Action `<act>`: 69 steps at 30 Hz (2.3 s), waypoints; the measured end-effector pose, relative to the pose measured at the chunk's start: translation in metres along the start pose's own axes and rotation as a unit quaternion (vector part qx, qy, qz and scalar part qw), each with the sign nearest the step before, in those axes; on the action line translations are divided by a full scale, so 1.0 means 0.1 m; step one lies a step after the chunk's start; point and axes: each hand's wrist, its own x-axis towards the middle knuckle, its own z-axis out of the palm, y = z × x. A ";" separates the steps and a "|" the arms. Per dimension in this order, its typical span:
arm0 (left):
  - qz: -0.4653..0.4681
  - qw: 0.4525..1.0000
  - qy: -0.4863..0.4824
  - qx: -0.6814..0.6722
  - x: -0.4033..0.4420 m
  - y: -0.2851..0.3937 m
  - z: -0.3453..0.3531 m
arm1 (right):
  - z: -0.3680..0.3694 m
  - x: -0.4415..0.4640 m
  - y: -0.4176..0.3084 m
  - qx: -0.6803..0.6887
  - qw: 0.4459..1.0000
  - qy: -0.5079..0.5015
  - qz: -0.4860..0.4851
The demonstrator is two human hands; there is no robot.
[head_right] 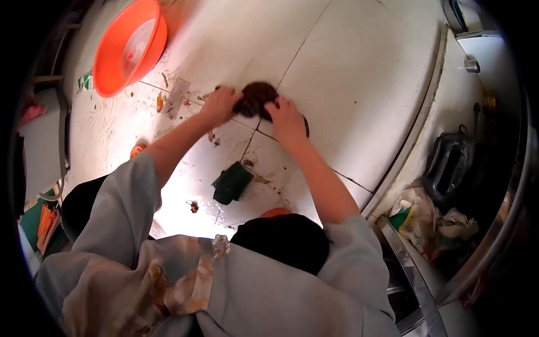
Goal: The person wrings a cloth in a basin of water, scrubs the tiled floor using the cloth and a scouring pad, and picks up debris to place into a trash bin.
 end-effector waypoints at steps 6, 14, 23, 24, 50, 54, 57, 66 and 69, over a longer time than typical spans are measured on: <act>0.110 0.980 -0.159 0.043 -1.18 0.07 0.41 | 0.45 -0.92 -0.52 0.079 0.992 -0.061 -0.070; 0.146 0.908 -0.360 -0.156 -0.57 -0.35 -0.39 | 0.02 -0.51 -0.47 0.286 0.950 -0.103 0.065; 0.058 0.931 -0.093 -0.349 -0.58 -1.95 -2.41 | -1.56 1.39 -1.96 0.388 0.917 0.093 -0.010; 0.071 0.929 -0.058 -0.358 -0.64 -2.14 -2.42 | -1.63 1.61 -2.17 0.413 0.901 0.125 -0.040; -0.064 0.481 0.286 -0.826 -1.11 -3.53 -1.79 | -0.03 3.13 -4.22 0.823 0.548 -0.092 0.118; -0.098 0.845 0.395 -0.348 -0.88 -3.80 -1.45 | -0.04 3.07 -4.10 0.752 0.644 -0.136 0.041; 0.035 0.778 0.149 -0.609 -1.30 -3.74 -2.03 | -0.12 3.03 -3.96 0.721 0.665 -0.174 0.088; 0.230 0.609 0.054 -0.757 -1.08 -3.76 -2.29 | -0.51 3.10 -3.99 0.614 0.714 -0.334 0.034; 0.032 0.606 0.118 -0.786 -0.97 -3.58 -2.38 | -0.70 3.06 -4.16 0.466 0.843 -0.241 0.119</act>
